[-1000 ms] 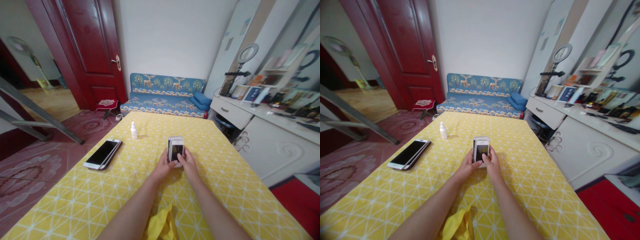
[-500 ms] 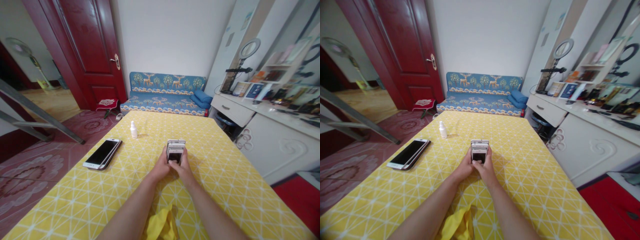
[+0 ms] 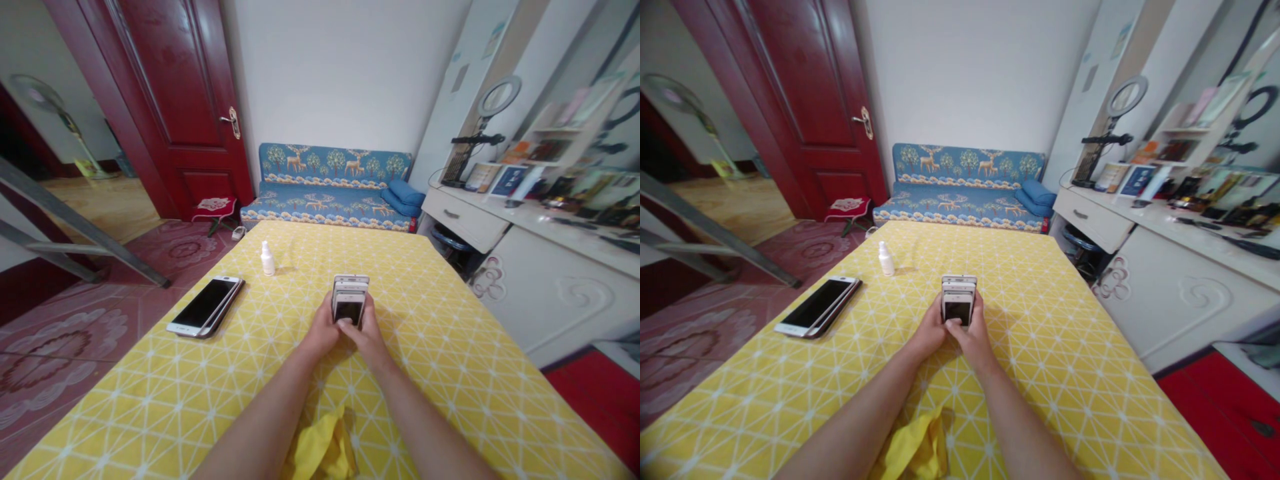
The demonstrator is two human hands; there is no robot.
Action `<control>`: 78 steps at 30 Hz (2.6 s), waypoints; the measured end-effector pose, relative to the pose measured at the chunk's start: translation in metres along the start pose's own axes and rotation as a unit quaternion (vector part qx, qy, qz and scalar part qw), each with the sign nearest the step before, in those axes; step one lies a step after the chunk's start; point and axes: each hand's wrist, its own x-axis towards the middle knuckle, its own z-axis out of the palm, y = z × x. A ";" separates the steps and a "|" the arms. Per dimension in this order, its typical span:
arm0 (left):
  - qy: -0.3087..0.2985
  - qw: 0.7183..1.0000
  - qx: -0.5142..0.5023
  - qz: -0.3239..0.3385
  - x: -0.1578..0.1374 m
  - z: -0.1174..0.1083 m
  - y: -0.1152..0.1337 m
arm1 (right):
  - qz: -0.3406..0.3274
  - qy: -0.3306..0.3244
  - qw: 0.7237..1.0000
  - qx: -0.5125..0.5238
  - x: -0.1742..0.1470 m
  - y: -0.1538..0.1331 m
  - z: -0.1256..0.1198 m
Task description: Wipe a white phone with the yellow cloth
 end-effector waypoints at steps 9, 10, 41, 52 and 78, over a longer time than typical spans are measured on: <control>0.107 0.969 0.188 -0.122 0.005 -0.054 0.030 | -0.023 0.008 0.999 -0.033 0.006 0.014 -0.008; 0.109 0.965 0.200 -0.130 0.003 -0.067 0.037 | -0.021 0.009 0.999 -0.033 0.006 0.014 -0.009; 0.104 0.545 0.829 0.069 -0.040 -0.133 0.062 | -0.009 0.002 0.999 -0.052 0.008 0.021 -0.008; 0.103 0.553 0.827 0.011 -0.035 -0.140 0.070 | -0.005 0.005 0.999 -0.050 0.008 0.020 -0.008; 0.292 0.549 0.769 -0.149 -0.054 -0.179 0.095 | 0.025 0.001 0.998 -0.052 0.007 0.017 -0.006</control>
